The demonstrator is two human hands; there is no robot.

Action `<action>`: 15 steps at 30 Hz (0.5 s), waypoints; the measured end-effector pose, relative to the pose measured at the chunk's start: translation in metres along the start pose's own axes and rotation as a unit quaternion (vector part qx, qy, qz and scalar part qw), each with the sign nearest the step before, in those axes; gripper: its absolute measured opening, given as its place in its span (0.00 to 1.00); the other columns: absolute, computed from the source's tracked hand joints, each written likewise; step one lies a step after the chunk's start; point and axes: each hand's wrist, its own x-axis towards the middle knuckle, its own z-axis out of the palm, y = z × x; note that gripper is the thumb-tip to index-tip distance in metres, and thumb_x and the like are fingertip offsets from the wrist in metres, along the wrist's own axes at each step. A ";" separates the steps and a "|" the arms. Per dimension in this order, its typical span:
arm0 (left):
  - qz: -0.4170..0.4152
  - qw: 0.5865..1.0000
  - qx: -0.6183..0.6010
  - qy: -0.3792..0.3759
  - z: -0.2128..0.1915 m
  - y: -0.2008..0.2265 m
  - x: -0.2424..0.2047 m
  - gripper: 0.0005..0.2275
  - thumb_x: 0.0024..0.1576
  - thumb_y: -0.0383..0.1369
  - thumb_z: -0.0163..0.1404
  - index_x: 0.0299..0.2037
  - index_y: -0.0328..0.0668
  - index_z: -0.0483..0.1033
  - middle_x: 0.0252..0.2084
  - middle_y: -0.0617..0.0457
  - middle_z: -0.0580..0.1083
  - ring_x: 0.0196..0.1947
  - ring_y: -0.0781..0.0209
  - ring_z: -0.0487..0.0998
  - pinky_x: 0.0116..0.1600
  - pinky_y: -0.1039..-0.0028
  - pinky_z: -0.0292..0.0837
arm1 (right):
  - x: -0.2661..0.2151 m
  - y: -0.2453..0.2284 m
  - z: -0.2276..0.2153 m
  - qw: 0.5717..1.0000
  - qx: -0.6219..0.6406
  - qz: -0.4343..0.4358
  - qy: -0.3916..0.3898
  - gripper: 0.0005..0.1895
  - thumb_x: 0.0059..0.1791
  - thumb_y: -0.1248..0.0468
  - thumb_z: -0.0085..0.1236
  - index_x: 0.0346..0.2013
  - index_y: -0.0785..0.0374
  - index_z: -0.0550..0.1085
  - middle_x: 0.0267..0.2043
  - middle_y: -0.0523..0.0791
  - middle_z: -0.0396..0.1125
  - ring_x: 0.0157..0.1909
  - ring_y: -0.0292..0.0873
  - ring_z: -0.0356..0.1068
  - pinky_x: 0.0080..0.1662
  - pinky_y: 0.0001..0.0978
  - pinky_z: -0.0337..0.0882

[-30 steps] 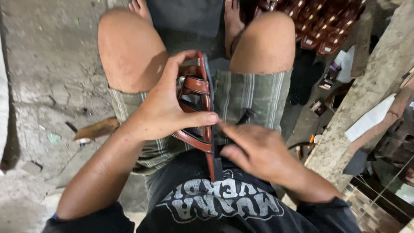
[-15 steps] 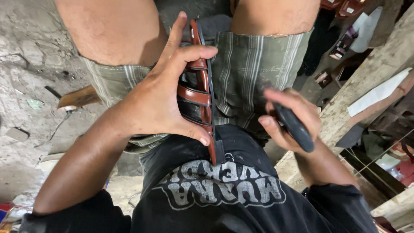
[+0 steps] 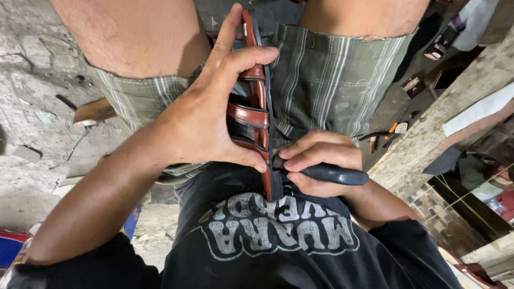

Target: The person sits on the floor and repeatedly attaches black rubber soles to brown sandals using a handheld tool. They press the sole onto the sandal, use the tool to secure it, and then place the finished sandal aside before picking up another.

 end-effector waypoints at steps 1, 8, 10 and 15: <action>0.013 1.000 0.012 0.009 0.002 0.000 0.001 0.58 0.33 0.45 0.81 0.72 0.57 0.50 0.76 0.32 0.30 0.78 0.31 0.55 0.71 0.55 0.68 | 0.000 0.002 0.004 1.000 0.007 -0.006 0.008 0.06 0.46 0.71 0.68 0.35 0.65 0.78 0.41 0.52 0.74 0.45 0.49 0.80 0.49 0.37 0.83; 0.010 1.000 -0.009 -0.006 -0.003 0.007 -0.001 0.54 0.39 0.46 0.79 0.73 0.57 0.50 0.77 0.32 0.28 0.79 0.31 0.51 0.75 0.53 0.68 | 0.015 -0.002 -0.010 0.998 0.014 -0.006 -0.056 0.05 0.45 0.72 0.67 0.33 0.65 0.77 0.38 0.51 0.74 0.46 0.51 0.80 0.51 0.41 0.83; -0.003 1.000 0.007 -0.026 -0.014 0.010 -0.004 0.53 0.38 0.46 0.78 0.71 0.54 0.53 0.76 0.32 0.30 0.79 0.27 0.43 0.76 0.48 0.62 | 0.017 -0.004 -0.008 0.998 0.042 0.024 -0.049 0.05 0.45 0.71 0.67 0.34 0.65 0.77 0.39 0.51 0.74 0.45 0.50 0.81 0.52 0.41 0.83; 0.011 1.000 -0.026 -0.009 -0.014 0.006 -0.002 0.47 0.42 0.42 0.76 0.69 0.54 0.57 0.77 0.34 0.32 0.81 0.31 0.41 0.79 0.50 0.61 | 0.023 -0.003 -0.006 0.998 0.023 0.047 -0.042 0.06 0.44 0.70 0.69 0.32 0.64 0.78 0.38 0.51 0.75 0.42 0.47 0.80 0.47 0.35 0.82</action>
